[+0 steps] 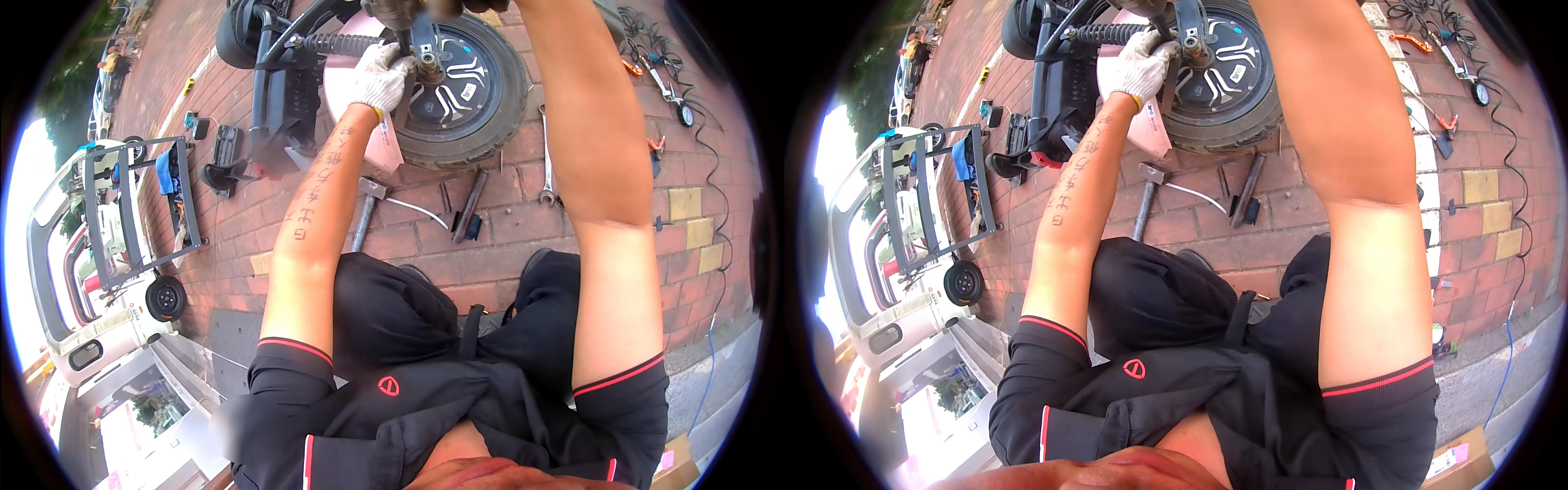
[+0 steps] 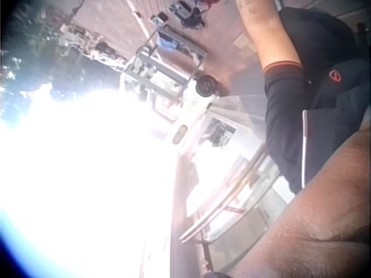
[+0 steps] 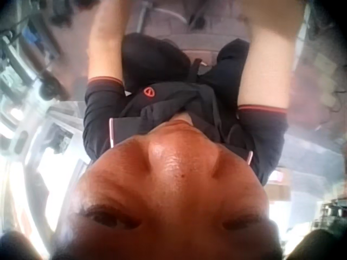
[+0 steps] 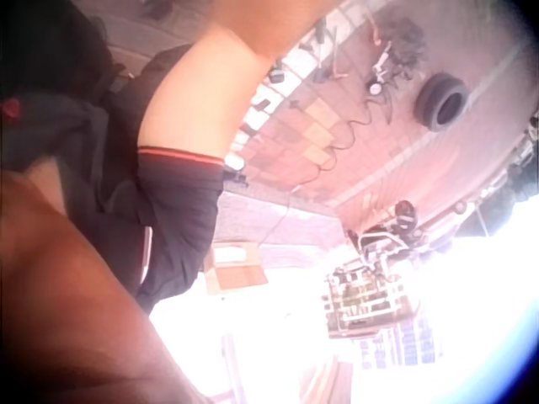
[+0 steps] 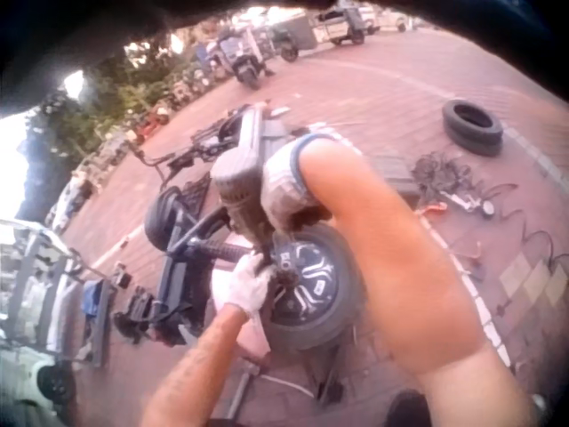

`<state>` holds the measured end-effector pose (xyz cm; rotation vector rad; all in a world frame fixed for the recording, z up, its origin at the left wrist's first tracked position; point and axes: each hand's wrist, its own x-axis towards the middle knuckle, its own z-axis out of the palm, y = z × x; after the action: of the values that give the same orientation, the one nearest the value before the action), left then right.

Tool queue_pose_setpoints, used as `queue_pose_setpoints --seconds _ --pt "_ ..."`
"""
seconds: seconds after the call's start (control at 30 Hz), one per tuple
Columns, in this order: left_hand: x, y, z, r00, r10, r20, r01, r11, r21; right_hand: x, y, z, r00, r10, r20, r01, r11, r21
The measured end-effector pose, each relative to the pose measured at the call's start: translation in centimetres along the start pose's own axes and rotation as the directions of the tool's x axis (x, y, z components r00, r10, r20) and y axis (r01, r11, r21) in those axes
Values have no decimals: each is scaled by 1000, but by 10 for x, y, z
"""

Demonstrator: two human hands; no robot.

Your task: The person uses a power drill and a hammer to work on the front wheel assembly of a pink scooter. They remove a bolt, reposition the wheel, and then use the hammer to tap a component into place before securing it with the drill.

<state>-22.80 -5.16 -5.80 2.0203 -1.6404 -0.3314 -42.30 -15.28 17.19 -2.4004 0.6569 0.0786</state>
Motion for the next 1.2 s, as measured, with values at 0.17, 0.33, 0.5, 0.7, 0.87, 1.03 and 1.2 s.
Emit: queue_pose_setpoints --seconds 0.17,0.33,0.5,0.7,0.87,1.03,1.2 --pt "1 -3 0 1000 8 -6 -8 1000 -16 -2 5 -1 1000 -4 -10 4 1000 14" --pt "0 -11 4 1000 9 -27 -12 995 -95 0 10 -3 1000 -12 -16 13 999 36" --pt "-1 -4 3 1000 -6 -20 4 993 -118 -2 8 -6 999 -25 -19 26 999 36" --pt "-1 -1 -5 997 -77 11 77 993 -94 3 1 -7 1000 -26 9 26 1000 6" --pt "1 8 -20 988 -127 91 128 992 -10 11 -2 -11 998 -8 62 10 1000 -24" --pt "-4 1 -13 977 -205 63 209 976 -69 26 -9 -20 990 27 136 -19 998 -61" --pt "-7 5 -7 919 -395 13 390 899 -201 41 -13 -34 970 106 221 -83 990 -111"
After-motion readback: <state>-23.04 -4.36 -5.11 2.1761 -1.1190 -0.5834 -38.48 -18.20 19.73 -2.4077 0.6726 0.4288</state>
